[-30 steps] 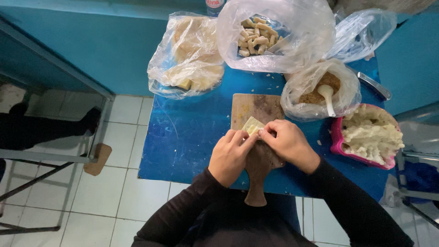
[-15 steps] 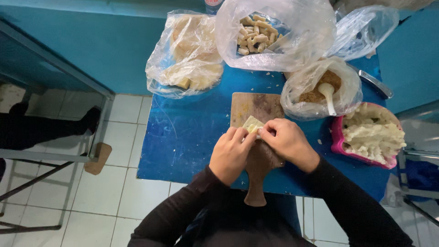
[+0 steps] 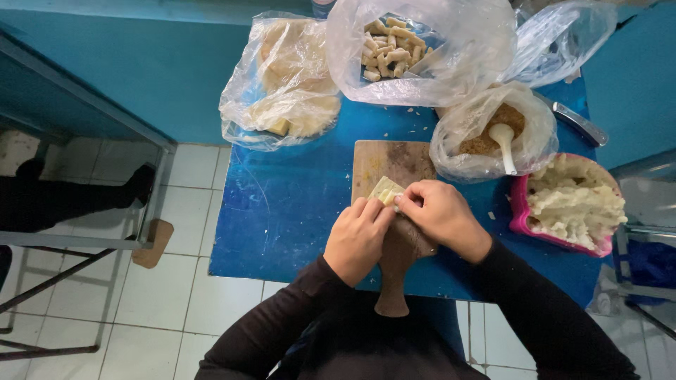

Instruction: The person sits at a blue table and assembles filled pastries. They place white filling from a pink bowl onto square wrappers on a wooden board, use a spoon to scoop brown filling from a plastic bag, fold the wrappers over the filling, and arrange the folded pieces in rows on the board.

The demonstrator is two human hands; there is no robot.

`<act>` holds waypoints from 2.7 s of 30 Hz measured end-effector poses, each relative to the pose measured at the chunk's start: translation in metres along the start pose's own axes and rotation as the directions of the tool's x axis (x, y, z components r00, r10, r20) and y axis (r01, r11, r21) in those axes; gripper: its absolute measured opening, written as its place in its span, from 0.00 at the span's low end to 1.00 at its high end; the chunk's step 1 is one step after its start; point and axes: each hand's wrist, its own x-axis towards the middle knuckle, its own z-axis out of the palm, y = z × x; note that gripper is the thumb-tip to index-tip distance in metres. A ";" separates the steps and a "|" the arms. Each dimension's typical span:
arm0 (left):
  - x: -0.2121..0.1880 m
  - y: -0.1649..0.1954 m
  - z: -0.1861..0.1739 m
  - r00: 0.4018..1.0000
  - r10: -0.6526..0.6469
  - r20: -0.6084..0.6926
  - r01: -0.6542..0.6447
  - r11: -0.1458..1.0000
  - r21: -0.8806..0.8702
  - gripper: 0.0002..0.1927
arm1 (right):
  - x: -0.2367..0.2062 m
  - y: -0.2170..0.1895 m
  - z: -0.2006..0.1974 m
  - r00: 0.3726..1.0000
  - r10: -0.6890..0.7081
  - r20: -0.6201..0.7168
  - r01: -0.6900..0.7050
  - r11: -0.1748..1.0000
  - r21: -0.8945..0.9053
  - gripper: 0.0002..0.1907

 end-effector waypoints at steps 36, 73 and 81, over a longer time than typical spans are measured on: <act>-0.012 -0.001 -0.007 0.996 0.085 0.040 -0.087 0.996 0.035 0.24 | 0.002 -0.001 -0.004 0.999 0.032 0.030 -0.033 0.999 0.026 0.15; 0.009 -0.006 0.010 0.978 -0.207 -0.023 0.193 0.941 -0.279 0.06 | -0.017 -0.029 -0.018 0.958 -0.286 -0.010 0.259 0.879 -0.400 0.09; 0.011 -0.011 0.007 0.991 -0.125 0.040 0.132 0.958 -0.256 0.06 | -0.012 -0.020 -0.014 0.903 -0.423 -0.076 0.406 0.898 -0.170 0.04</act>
